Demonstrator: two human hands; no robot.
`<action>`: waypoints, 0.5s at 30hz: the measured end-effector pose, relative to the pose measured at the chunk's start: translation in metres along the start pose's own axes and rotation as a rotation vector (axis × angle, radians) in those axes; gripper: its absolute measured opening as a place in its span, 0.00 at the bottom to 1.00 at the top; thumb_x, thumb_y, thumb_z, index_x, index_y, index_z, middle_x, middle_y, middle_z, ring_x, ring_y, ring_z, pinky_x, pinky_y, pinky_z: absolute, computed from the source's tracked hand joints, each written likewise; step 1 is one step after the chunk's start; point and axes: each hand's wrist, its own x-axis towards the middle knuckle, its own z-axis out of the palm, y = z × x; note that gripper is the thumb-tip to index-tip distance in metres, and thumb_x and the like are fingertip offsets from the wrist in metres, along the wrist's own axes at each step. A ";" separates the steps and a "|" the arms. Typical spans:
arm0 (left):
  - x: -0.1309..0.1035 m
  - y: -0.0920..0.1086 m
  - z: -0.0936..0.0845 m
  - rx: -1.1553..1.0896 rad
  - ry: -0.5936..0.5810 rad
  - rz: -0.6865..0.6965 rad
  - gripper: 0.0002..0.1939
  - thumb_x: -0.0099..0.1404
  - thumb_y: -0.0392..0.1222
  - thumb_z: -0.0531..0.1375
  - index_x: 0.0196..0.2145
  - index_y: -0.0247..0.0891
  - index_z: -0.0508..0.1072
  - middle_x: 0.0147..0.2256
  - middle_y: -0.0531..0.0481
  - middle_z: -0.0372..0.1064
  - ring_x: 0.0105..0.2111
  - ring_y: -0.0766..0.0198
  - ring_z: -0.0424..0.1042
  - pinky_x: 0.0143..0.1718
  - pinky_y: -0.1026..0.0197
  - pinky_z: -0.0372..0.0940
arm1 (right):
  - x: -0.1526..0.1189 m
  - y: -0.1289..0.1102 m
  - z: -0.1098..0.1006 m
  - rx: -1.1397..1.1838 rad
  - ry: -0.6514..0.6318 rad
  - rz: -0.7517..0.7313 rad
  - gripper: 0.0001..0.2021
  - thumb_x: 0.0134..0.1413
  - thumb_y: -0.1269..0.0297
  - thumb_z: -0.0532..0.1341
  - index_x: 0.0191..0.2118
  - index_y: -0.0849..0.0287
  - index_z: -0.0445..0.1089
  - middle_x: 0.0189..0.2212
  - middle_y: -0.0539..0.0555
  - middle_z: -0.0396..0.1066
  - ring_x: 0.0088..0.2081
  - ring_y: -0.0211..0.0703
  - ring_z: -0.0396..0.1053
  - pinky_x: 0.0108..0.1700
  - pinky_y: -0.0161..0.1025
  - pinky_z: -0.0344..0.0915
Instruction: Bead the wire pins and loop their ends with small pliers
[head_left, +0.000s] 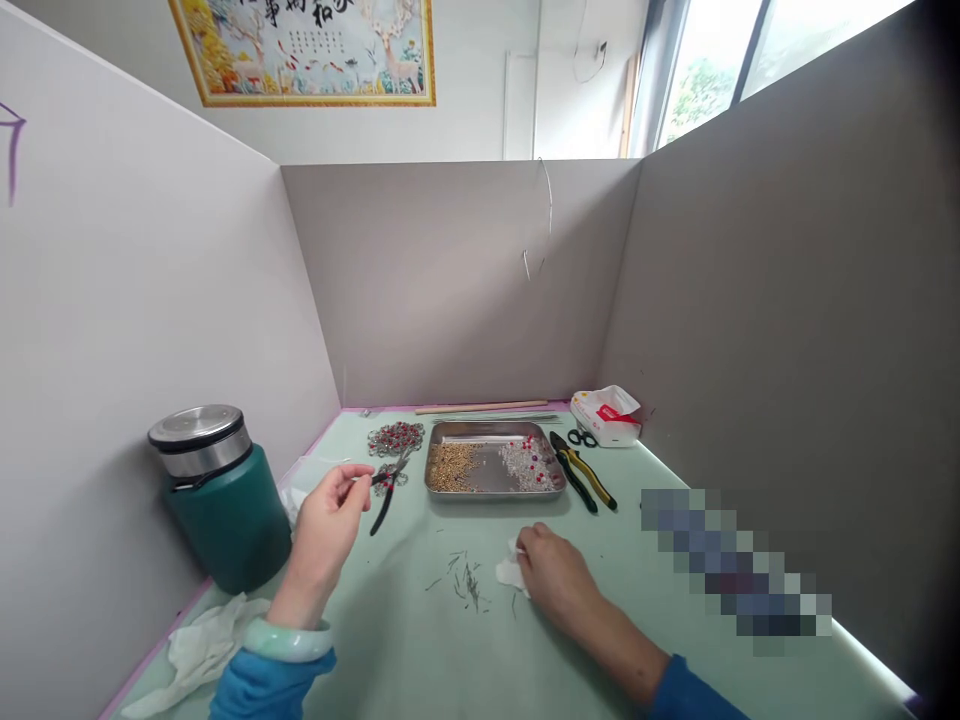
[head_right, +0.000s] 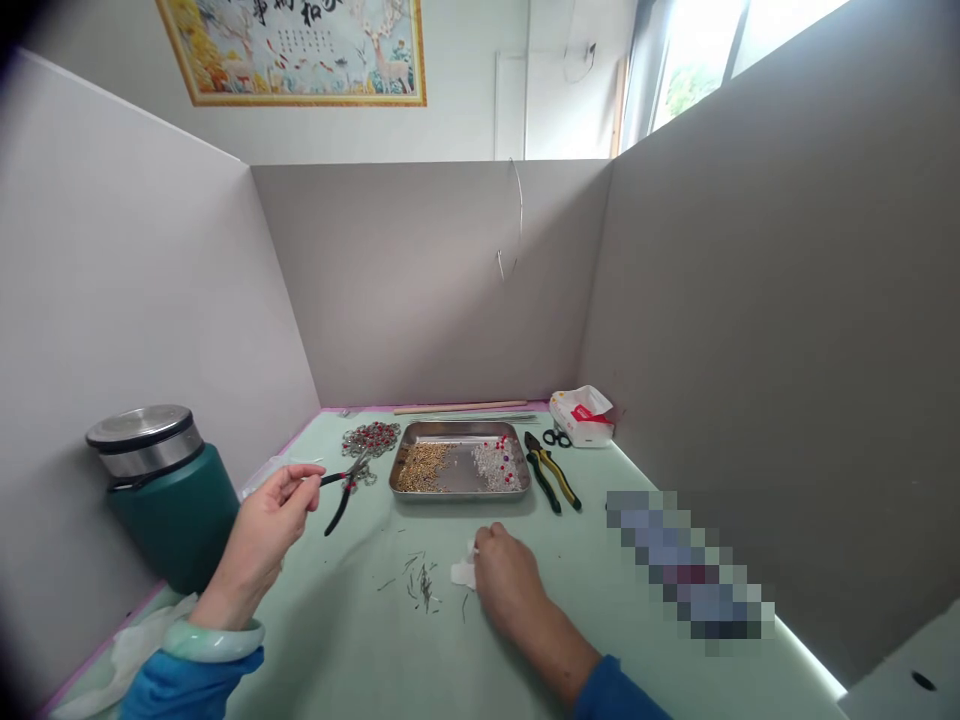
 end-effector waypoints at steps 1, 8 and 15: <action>-0.001 0.000 0.007 -0.082 -0.060 -0.039 0.16 0.53 0.50 0.59 0.35 0.36 0.69 0.19 0.58 0.59 0.13 0.73 0.51 0.14 0.68 0.47 | 0.000 -0.010 0.004 0.003 -0.005 -0.012 0.10 0.53 0.75 0.52 0.33 0.64 0.71 0.33 0.60 0.70 0.31 0.45 0.69 0.31 0.37 0.55; -0.009 0.006 0.040 -0.565 -0.362 -0.235 0.14 0.57 0.48 0.59 0.37 0.38 0.64 0.20 0.61 0.58 0.12 0.80 0.40 0.13 0.71 0.37 | 0.024 -0.042 -0.007 0.454 0.059 -0.157 0.14 0.60 0.59 0.51 0.38 0.59 0.71 0.34 0.56 0.70 0.36 0.44 0.68 0.36 0.38 0.59; -0.008 0.007 0.076 -0.788 -0.607 -0.327 0.12 0.59 0.48 0.58 0.36 0.38 0.63 0.20 0.61 0.57 0.12 0.80 0.39 0.13 0.71 0.37 | 0.052 -0.040 -0.021 1.658 -0.281 -0.338 0.22 0.55 0.51 0.56 0.52 0.56 0.64 0.40 0.56 0.68 0.43 0.45 0.65 0.44 0.43 0.61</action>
